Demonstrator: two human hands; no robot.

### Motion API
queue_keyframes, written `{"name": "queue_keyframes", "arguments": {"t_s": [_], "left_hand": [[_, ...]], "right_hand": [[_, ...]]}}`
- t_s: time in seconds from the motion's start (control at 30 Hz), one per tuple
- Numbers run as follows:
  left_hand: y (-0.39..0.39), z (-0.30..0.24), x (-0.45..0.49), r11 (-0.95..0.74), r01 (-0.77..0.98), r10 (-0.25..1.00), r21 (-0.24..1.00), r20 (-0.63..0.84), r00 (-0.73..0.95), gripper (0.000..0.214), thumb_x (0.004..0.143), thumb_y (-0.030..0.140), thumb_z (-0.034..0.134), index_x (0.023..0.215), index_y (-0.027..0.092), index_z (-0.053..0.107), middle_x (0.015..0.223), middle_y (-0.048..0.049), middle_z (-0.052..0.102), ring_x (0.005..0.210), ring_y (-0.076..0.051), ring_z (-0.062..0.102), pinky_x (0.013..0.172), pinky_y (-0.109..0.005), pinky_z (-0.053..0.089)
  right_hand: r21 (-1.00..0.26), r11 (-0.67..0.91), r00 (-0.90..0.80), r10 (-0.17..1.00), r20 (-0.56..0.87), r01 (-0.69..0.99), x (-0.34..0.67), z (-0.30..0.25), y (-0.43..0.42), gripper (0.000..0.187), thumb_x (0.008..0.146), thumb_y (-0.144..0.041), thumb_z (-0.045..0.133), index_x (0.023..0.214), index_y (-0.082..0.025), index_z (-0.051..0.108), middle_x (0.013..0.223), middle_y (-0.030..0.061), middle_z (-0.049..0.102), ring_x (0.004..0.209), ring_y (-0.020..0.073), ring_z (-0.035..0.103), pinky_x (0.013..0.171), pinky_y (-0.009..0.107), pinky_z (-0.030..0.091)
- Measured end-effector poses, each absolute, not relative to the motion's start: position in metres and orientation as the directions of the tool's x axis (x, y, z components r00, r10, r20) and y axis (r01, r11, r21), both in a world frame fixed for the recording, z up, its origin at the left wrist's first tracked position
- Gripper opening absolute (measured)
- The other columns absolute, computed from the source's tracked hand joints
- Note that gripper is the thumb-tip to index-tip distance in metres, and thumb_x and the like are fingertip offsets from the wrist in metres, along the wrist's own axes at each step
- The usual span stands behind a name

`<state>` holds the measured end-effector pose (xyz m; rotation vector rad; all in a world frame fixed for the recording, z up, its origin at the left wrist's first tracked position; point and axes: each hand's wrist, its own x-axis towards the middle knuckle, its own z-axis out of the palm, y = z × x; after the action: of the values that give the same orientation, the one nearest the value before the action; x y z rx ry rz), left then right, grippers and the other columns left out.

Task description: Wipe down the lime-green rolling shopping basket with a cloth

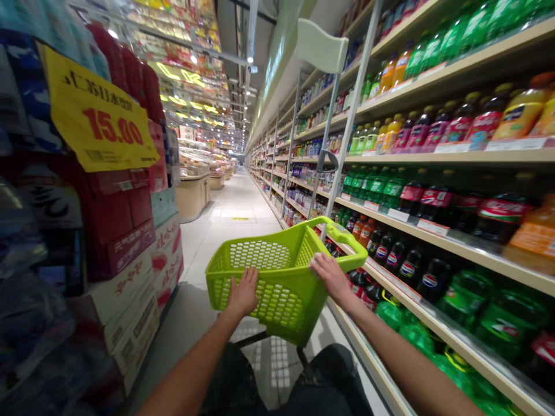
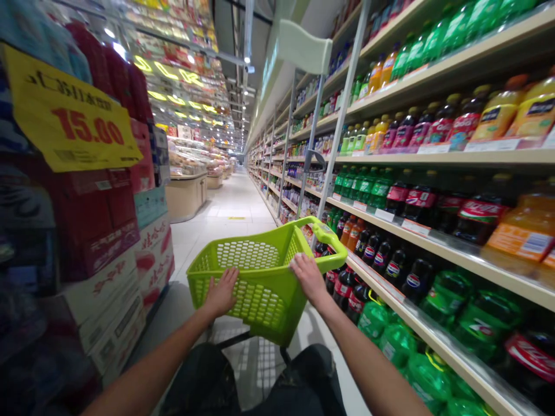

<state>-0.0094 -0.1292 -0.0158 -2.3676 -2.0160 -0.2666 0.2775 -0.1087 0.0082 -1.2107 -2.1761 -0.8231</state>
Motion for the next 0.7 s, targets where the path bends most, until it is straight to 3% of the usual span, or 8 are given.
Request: {"name": "queue_keyframes", "arguments": {"t_s": [0.17,0.23,0.37,0.43,0.53,0.7], "left_hand": [[-0.130,-0.015,0.009,-0.135,0.986,0.984,0.095,0.133,0.122,0.076,0.064,0.019,0.044,0.136,0.014,0.018,0.145,-0.0071,0.013,0.133,-0.026,0.010,0.102,-0.057,0.013],[-0.132,-0.015,0.017,-0.141,0.985,0.983,0.102,0.134,0.126,0.077,0.064,0.020,0.045,0.136,0.015,0.018,0.145,-0.0068,0.013,0.133,-0.026,0.009,0.102,-0.057,0.013],[-0.134,-0.016,0.020,-0.214,0.973,0.970,0.082,0.135,0.201,0.077,0.064,0.021,0.045,0.136,0.014,0.018,0.145,-0.0054,0.014,0.133,-0.024,0.010,0.104,-0.056,0.011],[-0.134,-0.018,0.013,-0.173,0.982,0.976,0.082,0.145,0.160,0.075,0.065,0.021,0.044,0.136,0.012,0.020,0.145,-0.0069,0.014,0.133,-0.023,0.011,0.105,-0.054,0.012],[-0.131,-0.023,0.000,-0.051,0.995,0.986,0.092,0.164,0.035,0.073,0.067,0.020,0.044,0.135,0.012,0.020,0.145,-0.0094,0.013,0.133,-0.023,0.011,0.104,-0.053,0.014],[-0.131,-0.025,0.003,-0.064,0.991,0.989,0.118,0.137,0.048,0.079,0.065,0.025,0.048,0.136,0.010,0.017,0.145,-0.0100,0.012,0.133,-0.025,0.008,0.104,-0.052,0.014]], "right_hand": [[0.198,0.148,-0.247,0.588,0.771,0.969,0.340,0.036,-0.112,0.030,0.082,-0.018,0.045,0.108,-0.015,0.057,0.120,0.0151,0.052,0.116,0.0309,0.040,0.091,0.049,0.035],[0.207,0.200,-0.287,0.589,0.756,0.958,0.317,0.024,-0.108,0.031,0.082,-0.013,0.042,0.108,-0.014,0.057,0.118,0.0150,0.053,0.116,0.0289,0.040,0.093,0.046,0.035],[0.286,0.459,-0.516,0.523,0.678,0.841,0.244,-0.017,-0.092,0.033,0.082,-0.009,0.041,0.108,-0.019,0.058,0.116,0.0108,0.057,0.113,0.0244,0.046,0.093,0.043,0.038],[0.284,0.522,-0.561,0.511,0.651,0.805,0.237,-0.025,-0.088,0.033,0.082,-0.009,0.041,0.109,-0.020,0.058,0.117,0.0103,0.057,0.114,0.0246,0.046,0.092,0.043,0.038],[0.231,0.443,-0.473,0.576,0.667,0.866,0.275,-0.015,-0.090,0.036,0.081,-0.008,0.042,0.112,-0.021,0.056,0.121,0.0096,0.054,0.117,0.0264,0.043,0.093,0.046,0.036],[0.115,0.262,-0.265,0.661,0.702,0.958,0.304,-0.005,-0.088,0.038,0.079,-0.006,0.041,0.113,-0.016,0.055,0.123,0.0130,0.052,0.119,0.0289,0.040,0.094,0.047,0.034]]}}
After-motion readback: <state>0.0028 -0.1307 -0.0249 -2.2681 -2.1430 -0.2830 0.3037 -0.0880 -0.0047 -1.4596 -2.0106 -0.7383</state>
